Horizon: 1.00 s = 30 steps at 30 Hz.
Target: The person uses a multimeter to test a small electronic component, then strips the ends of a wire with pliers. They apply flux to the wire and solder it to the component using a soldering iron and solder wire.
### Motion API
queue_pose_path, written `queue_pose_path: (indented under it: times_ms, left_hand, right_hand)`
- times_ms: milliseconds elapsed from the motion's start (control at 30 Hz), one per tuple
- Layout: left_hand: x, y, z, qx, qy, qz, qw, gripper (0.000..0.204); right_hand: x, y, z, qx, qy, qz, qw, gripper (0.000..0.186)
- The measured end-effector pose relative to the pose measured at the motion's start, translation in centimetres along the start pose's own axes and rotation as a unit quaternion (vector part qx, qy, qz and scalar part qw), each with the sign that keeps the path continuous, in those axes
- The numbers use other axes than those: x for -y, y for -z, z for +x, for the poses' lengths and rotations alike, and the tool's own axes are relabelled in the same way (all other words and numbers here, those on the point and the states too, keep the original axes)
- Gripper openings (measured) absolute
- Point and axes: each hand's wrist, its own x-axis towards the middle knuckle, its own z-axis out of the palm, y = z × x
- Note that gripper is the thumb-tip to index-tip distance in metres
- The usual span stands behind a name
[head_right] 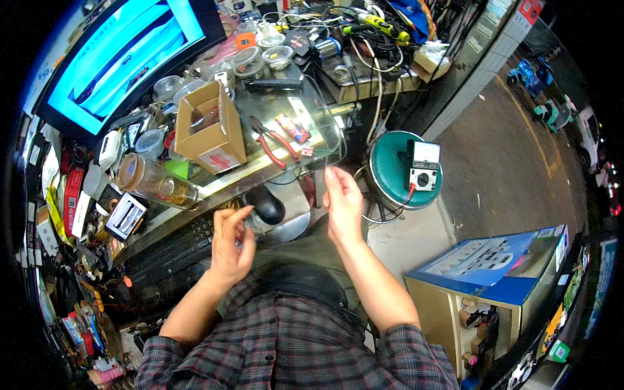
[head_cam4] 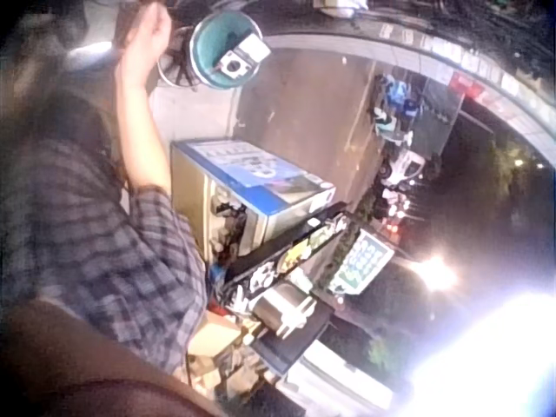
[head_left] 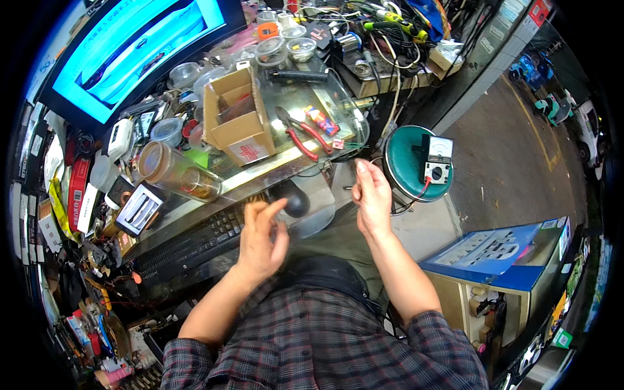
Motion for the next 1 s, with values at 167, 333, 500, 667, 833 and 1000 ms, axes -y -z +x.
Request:
queue_pose_path:
  times_ms: [167, 333, 500, 667, 833, 1000]
  left_hand:
    - [1.1, 1.2, -4.0, 0.014, -0.068, -0.008, 0.998, 0.044]
    - [0.8, 1.9, -6.1, -0.017, 0.009, 0.007, 1.000, 0.040]
    - [1.6, 2.8, -7.0, 0.000, -0.032, 0.016, 0.999, 0.035]
    - [2.8, 2.6, -9.9, 0.066, 0.071, -0.045, 0.994, 0.032]
    - [2.1, 2.5, -7.8, 0.064, 0.014, -0.039, 0.997, 0.035]
    - [4.7, 3.0, -8.8, 0.158, 0.047, -0.094, 0.982, 0.037]
  right_hand:
    - [0.9, 0.0, -3.9, 0.112, -0.047, -0.154, 0.981, 0.025]
    - [5.1, -2.8, -2.9, 0.241, 0.134, -0.366, 0.889, 0.019]
    - [10.9, -7.4, 3.7, 0.223, 0.199, -0.419, 0.857, 0.022]
    - [11.0, -7.8, 10.0, 0.239, 0.246, -0.527, 0.778, 0.026]
    - [10.4, -8.7, 15.8, 0.211, 0.263, -0.582, 0.740, 0.024]
    - [11.0, -11.5, 15.0, 0.250, 0.229, -0.563, 0.754, 0.023]
